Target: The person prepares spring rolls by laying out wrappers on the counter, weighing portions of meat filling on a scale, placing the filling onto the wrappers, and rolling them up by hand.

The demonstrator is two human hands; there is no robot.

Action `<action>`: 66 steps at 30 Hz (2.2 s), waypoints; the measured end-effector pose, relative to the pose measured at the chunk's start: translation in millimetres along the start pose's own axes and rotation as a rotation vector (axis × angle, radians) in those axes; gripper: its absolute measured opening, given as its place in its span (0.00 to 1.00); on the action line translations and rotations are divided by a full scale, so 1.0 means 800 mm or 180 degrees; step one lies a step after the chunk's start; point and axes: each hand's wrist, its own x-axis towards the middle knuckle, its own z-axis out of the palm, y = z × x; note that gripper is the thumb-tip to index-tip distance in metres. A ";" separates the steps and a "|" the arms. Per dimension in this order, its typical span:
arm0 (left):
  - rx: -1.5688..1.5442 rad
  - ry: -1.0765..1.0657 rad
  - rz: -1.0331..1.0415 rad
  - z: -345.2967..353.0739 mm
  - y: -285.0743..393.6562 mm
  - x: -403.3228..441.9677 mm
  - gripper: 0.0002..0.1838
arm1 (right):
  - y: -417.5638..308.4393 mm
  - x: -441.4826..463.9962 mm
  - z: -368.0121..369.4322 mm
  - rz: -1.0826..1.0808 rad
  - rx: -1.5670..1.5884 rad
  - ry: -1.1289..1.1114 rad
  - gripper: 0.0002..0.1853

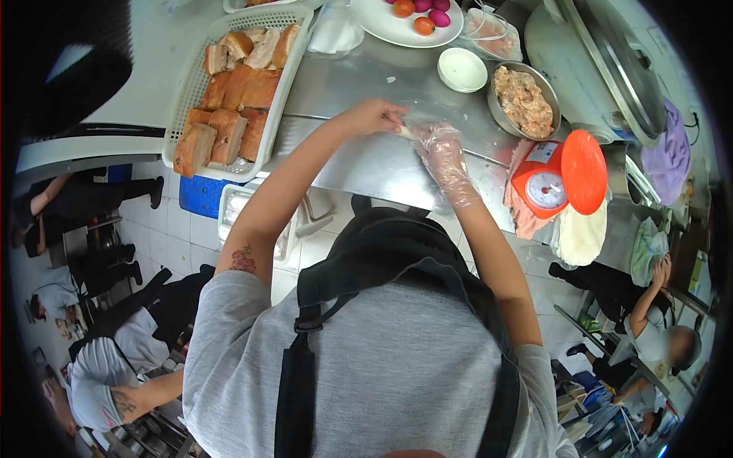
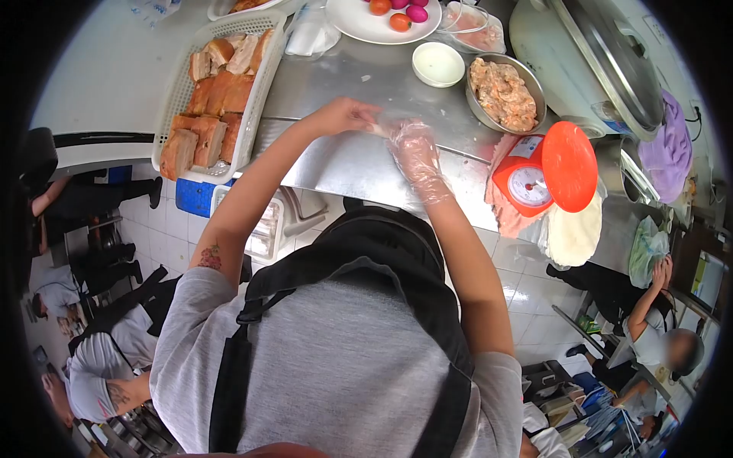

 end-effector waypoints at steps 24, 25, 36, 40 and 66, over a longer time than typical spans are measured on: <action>0.1050 0.1456 0.0617 0.030 0.028 -0.010 0.35 | 0.034 0.017 0.013 0.0235 0.0621 0.0087 0.10; 0.1252 0.1565 0.0665 0.037 0.030 -0.012 0.35 | 0.038 0.019 0.012 0.0335 0.0566 -0.0006 0.09; 0.0746 0.1637 0.0618 0.045 0.015 0.009 0.37 | 0.049 0.017 -0.043 0.0373 -0.0267 -0.0499 0.22; 0.1075 0.1349 0.0723 0.028 0.016 0.027 0.40 | 0.077 -0.005 -0.048 0.0229 -0.0195 -0.0189 0.23; -0.0523 0.2029 0.0762 0.036 0.190 0.038 0.14 | -0.069 0.016 -0.191 -0.0269 -0.0094 0.1421 0.28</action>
